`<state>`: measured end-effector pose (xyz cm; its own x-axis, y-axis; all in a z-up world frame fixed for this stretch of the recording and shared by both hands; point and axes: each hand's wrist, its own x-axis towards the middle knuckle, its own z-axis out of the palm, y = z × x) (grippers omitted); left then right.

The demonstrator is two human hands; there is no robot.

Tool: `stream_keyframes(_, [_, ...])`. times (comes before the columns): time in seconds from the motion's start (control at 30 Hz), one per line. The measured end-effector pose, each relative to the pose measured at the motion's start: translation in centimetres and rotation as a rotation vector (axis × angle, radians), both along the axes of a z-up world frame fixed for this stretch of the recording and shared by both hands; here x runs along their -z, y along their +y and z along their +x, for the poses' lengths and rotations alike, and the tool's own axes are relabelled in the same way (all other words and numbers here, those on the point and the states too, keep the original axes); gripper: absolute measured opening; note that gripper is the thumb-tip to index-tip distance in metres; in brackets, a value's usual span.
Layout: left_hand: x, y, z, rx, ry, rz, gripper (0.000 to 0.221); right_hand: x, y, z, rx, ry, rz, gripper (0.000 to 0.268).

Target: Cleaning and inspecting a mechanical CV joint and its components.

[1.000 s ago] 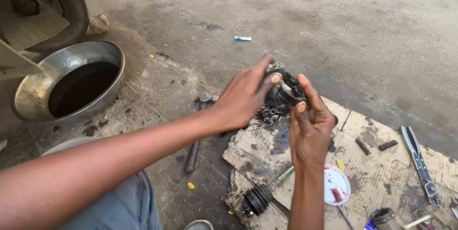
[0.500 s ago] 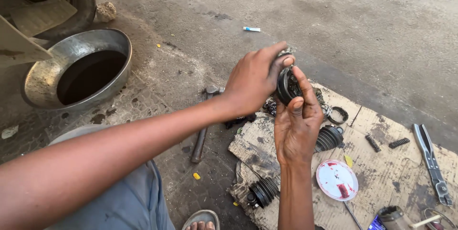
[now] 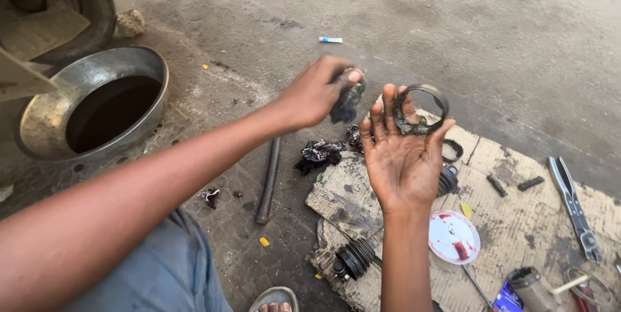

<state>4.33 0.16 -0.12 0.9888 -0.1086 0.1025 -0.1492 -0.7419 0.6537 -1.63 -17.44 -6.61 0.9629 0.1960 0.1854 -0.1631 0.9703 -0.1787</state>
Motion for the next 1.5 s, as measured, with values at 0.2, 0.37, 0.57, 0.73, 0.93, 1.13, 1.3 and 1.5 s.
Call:
stream_keyframes(0.2, [-1.4, -0.8, -2.1, -0.021, 0.028, 0.061, 0.041, 2.3, -1.2, 0.7, 0.009, -0.080, -0.088, 0.067])
stream_keyframes(0.37, [-2.5, -1.7, -2.1, 0.059, 0.135, -0.190, 0.031, 2.3, -2.3, 0.6, -0.016, -0.432, -0.314, 0.091])
stream_keyframes(0.57, [-0.3, -3.1, -2.1, 0.096, 0.189, -0.551, 0.028, 2.2, 2.0, -0.9, -0.094, -0.516, -0.589, 0.113])
stream_keyframes(0.73, [-1.2, -2.2, -1.8, -0.198, 0.223, -0.779, 0.025, 4.0, 3.3, -0.9, 0.073, -0.505, -0.810, 0.110])
stream_keyframes(0.93, [-3.7, -1.1, -1.9, -0.351, 0.222, -0.961, 0.026, -0.5, 2.0, -1.9, 0.074, -0.684, -1.028, 0.108])
stream_keyframes(1.13, [-1.5, -1.8, -2.5, -0.172, 0.007, -0.309, 0.015, 1.8, 1.8, 0.4, 0.199, -0.577, -1.616, 0.079])
stream_keyframes(1.3, [3.1, -2.3, -3.4, 0.135, -0.245, 0.392, 0.026, 1.4, 4.0, -0.7, -0.020, -0.581, -1.737, 0.053])
stream_keyframes(1.5, [3.0, -0.2, -1.7, -0.092, -0.069, 0.345, 0.016, -0.8, 4.7, -2.2, -0.068, -0.677, -1.895, 0.089])
